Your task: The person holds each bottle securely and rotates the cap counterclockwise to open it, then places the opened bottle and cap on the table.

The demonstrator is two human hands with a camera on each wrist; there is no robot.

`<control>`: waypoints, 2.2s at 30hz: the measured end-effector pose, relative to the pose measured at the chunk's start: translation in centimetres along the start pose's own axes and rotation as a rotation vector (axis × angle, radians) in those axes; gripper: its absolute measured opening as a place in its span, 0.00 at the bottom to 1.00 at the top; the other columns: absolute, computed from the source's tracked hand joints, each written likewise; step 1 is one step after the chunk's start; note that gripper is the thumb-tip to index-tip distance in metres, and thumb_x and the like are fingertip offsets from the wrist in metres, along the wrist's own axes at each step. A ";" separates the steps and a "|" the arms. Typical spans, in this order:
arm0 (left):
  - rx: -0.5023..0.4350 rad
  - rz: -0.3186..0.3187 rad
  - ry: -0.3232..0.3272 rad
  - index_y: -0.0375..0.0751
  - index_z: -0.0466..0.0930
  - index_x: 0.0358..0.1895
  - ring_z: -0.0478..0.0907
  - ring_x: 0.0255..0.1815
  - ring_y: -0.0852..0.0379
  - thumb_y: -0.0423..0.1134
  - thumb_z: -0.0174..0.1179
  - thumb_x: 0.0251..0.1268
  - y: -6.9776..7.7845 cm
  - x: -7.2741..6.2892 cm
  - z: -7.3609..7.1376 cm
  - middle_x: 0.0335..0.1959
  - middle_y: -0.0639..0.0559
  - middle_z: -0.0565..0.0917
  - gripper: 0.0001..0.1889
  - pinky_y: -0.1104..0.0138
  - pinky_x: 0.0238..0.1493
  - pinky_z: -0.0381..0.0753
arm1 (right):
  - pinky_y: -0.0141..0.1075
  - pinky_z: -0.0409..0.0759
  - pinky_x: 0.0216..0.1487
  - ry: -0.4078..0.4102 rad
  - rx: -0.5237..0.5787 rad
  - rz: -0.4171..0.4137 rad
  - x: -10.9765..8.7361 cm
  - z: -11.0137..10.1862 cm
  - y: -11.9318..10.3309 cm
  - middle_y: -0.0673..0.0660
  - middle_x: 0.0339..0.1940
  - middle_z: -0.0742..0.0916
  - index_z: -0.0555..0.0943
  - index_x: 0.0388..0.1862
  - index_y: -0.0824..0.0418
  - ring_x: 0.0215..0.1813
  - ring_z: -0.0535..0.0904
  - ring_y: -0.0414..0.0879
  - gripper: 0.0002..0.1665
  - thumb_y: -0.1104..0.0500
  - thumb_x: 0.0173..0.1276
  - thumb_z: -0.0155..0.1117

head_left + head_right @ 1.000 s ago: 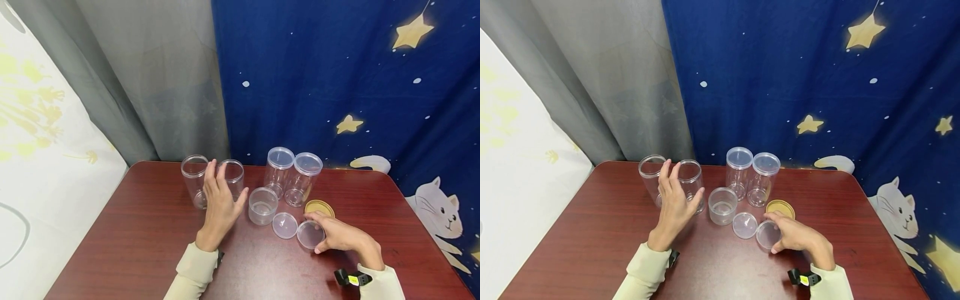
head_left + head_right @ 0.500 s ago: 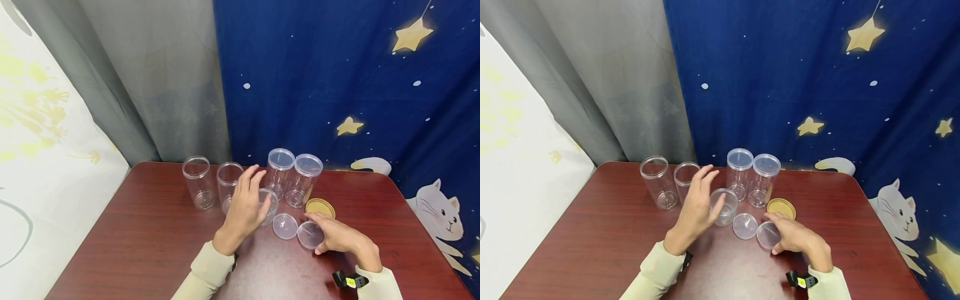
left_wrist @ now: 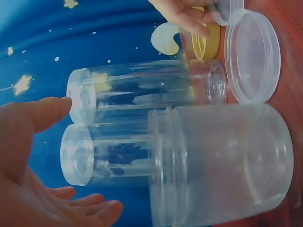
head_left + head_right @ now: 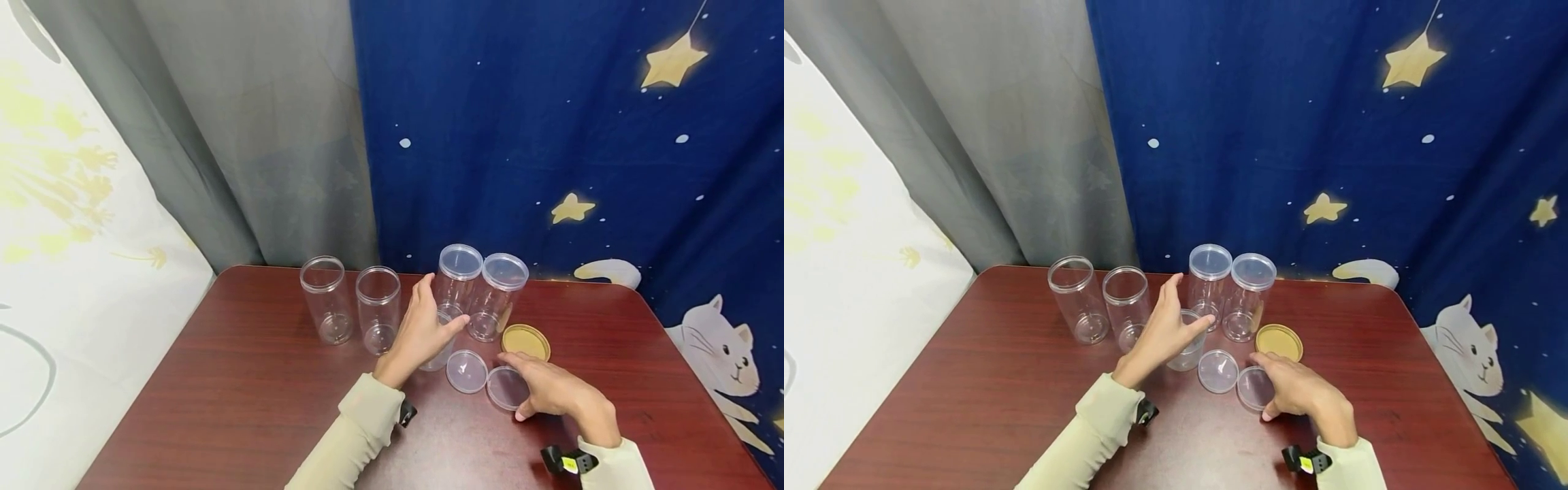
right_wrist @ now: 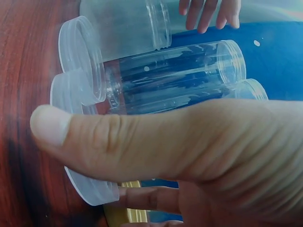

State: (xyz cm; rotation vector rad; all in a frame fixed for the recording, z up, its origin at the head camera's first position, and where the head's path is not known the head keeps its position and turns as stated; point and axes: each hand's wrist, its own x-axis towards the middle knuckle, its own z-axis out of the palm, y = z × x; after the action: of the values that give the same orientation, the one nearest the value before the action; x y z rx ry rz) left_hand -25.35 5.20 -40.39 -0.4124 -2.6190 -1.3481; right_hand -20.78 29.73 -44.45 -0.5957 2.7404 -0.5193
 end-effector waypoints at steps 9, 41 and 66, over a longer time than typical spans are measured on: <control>-0.047 -0.130 -0.047 0.30 0.48 0.76 0.68 0.70 0.39 0.47 0.74 0.54 -0.5 2.4 1.1 0.72 0.32 0.62 0.54 0.50 0.69 0.68 | 0.60 0.69 0.65 0.004 -0.055 0.041 0.1 0.5 -0.1 0.72 0.66 0.75 0.72 0.66 0.67 0.68 0.70 0.67 0.58 0.58 0.32 0.88; -0.004 -0.153 0.014 0.38 0.60 0.71 0.69 0.63 0.43 0.49 0.76 0.50 -1.7 5.0 3.1 0.61 0.38 0.68 0.47 0.53 0.66 0.71 | 0.49 0.76 0.56 0.056 -0.078 -0.024 0.6 1.1 0.7 0.52 0.49 0.78 0.77 0.58 0.62 0.53 0.75 0.50 0.51 0.56 0.29 0.88; -0.248 0.194 0.289 0.43 0.56 0.66 0.77 0.56 0.51 0.47 0.78 0.46 3.3 2.5 -1.2 0.57 0.42 0.77 0.47 0.59 0.59 0.76 | 0.52 0.76 0.57 0.053 -0.064 -0.031 0.6 0.9 0.8 0.55 0.50 0.78 0.76 0.62 0.64 0.54 0.76 0.53 0.52 0.55 0.34 0.87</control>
State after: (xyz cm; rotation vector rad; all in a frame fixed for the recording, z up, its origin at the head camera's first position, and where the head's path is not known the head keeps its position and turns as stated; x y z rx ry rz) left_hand -26.69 6.44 -36.46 -0.4525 -2.1321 -1.5413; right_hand -21.24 29.92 -45.73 -0.6504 2.8112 -0.4620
